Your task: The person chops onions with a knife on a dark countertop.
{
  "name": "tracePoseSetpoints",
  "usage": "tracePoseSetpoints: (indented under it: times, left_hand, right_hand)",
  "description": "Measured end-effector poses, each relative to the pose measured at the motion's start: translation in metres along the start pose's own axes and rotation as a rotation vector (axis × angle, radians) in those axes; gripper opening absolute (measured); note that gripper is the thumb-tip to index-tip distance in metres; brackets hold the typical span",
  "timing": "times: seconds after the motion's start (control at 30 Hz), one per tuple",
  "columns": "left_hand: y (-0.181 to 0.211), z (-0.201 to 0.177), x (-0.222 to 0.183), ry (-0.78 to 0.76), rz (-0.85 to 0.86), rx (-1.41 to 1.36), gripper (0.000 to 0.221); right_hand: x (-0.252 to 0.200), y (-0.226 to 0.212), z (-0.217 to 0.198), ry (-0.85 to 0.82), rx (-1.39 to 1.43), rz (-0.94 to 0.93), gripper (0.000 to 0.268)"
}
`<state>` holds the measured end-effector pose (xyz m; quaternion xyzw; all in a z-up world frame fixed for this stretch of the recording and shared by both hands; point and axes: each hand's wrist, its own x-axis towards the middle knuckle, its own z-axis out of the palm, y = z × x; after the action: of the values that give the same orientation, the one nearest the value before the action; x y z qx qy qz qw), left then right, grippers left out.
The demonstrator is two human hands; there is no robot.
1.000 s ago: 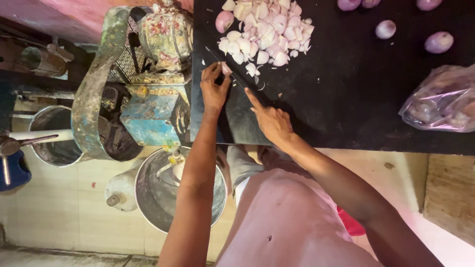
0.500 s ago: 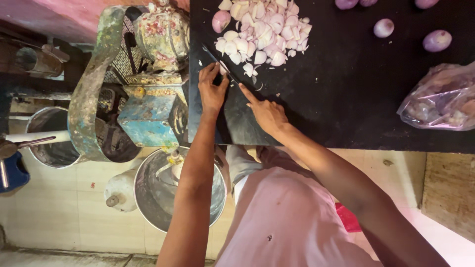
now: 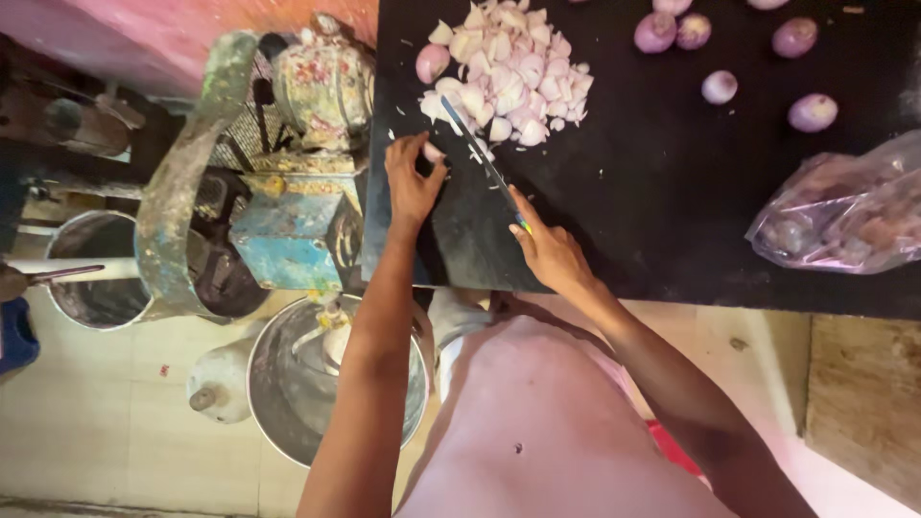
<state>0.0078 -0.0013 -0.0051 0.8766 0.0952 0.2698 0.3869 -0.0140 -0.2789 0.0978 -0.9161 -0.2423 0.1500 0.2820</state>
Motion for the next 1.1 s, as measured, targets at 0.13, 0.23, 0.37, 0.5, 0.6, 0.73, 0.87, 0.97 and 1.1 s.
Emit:
tracePoseSetpoints:
  times: [0.13,0.23,0.37,0.5,0.6,0.73,0.87,0.97,1.1]
  left_hand:
    - [0.001,-0.006,-0.008,-0.027,-0.024,0.014,0.049]
    - [0.002,-0.011,-0.019,-0.008,0.013,0.026,0.052]
    - [0.002,-0.016,-0.029,-0.024,0.0,0.011,0.054]
    - [0.004,-0.02,-0.03,-0.054,0.049,0.028,0.059]
    - [0.006,-0.021,-0.028,-0.052,0.062,0.002,0.06]
    - [0.006,-0.022,-0.032,-0.032,0.087,-0.008,0.061]
    - [0.006,-0.014,-0.025,-0.039,0.096,0.027,0.063]
    - [0.006,-0.025,-0.037,-0.052,0.089,-0.011,0.055]
    - [0.015,-0.03,-0.028,-0.081,0.05,-0.014,0.055]
  right_hand:
    - [-0.005,0.004,-0.007,0.029,0.213,0.13,0.048]
    - [-0.011,0.007,-0.008,0.323,0.379,-0.251,0.032]
    - [0.005,0.015,-0.004,0.317,0.315,-0.194,0.024]
    - [0.025,0.008,0.008,0.222,0.402,0.005,0.021]
    - [0.035,0.001,0.005,0.236,0.47,-0.017,0.022]
    - [0.031,-0.005,0.001,0.203,0.311,0.078,0.026]
    - [0.022,0.005,0.018,0.362,0.113,-0.145,0.019]
    - [0.019,0.006,0.043,0.377,0.022,-0.171,0.015]
    - [0.051,-0.005,0.044,0.263,-0.208,-0.017,0.025]
